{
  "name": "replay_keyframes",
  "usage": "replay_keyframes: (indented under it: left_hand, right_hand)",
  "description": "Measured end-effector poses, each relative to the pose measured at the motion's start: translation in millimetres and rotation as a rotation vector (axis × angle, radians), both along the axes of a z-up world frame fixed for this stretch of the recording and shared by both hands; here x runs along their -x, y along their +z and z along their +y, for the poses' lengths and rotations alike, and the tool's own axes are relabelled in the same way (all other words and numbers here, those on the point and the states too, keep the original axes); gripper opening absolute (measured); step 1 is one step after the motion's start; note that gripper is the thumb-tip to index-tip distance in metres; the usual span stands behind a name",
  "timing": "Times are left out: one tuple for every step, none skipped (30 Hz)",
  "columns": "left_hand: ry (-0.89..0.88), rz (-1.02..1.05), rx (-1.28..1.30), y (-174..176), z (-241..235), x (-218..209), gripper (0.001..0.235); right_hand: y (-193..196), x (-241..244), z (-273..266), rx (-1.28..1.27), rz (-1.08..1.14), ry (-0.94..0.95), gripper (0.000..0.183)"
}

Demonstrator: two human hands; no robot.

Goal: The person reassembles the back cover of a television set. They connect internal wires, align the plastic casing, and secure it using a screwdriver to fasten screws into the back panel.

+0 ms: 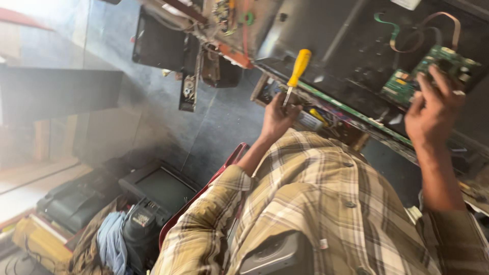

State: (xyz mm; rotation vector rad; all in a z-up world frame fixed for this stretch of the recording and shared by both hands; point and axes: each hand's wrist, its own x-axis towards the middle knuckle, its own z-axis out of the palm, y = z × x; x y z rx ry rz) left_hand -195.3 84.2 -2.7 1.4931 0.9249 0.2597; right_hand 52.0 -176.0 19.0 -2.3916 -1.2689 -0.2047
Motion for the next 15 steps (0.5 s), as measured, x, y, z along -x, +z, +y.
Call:
replay_keyframes:
  left_hand:
    - [-0.006, 0.088, 0.037, 5, 2, 2, 0.032]
    - [-0.022, 0.048, 0.071, 9, 3, 4, 0.034]
    - [-0.037, 0.008, 0.104, 13, 5, 6, 0.036]
    - [-0.057, -0.034, 0.14, 16, 9, 9, 0.039]
    - [-0.093, -0.026, 0.146, 21, 14, 13, 0.04]
    - [-0.135, -0.02, 0.154, 26, 17, 17, 0.042]
    - [-0.176, -0.013, 0.161, 30, 21, 20, 0.045]
    - [-0.271, 0.0, 0.16, 33, 25, 22, 0.043]
    - [-0.366, 0.011, 0.157, 35, 28, 24, 0.042]
    - [-0.467, 0.019, 0.154, 36, 31, 25, 0.042]
    - [-0.515, -0.058, 0.153, 37, 34, 27, 0.04]
    - [-0.564, -0.134, 0.153, 37, 37, 29, 0.038]
    - [-0.612, -0.211, 0.153, 36, 40, 30, 0.037]
    - [-0.651, -0.216, 0.124, 35, 44, 32, 0.036]
    - [-0.691, -0.22, 0.094, 35, 49, 34, 0.035]
  right_hand:
    - [6, 6, 1, 0.015, 0.026, 0.007, 0.029]
    - [13, 12, 1, 0.032, 0.051, 0.012, 0.025]
    - [17, 19, 8, 0.019, 0.126, 0.037, 0.021]
    - [23, 27, 14, 0.008, 0.198, 0.055, 0.018]
    - [27, 36, 25, -0.032, 0.321, 0.092, 0.018]
    - [31, 45, 36, -0.051, 0.524, 0.104, 0.021]
    - [36, 54, 48, -0.072, 0.723, 0.095, 0.025]
    - [38, 70, 59, -0.07, 1.009, 0.062, 0.031]
    - [38, 83, 73, -0.192, 1.256, 0.144, 0.039]
    - [37, 96, 86, -0.32, 1.498, 0.222, 0.048]
    - [37, 108, 94, -0.32, 1.543, 0.141, 0.046]
    - [38, 119, 99, -0.32, 1.588, 0.058, 0.043]
    - [39, 127, 102, -0.318, 1.631, -0.026, 0.041]
    - [41, 133, 105, -0.351, 1.663, -0.056, 0.038]
    - [42, 137, 108, -0.384, 1.693, -0.086, 0.034]
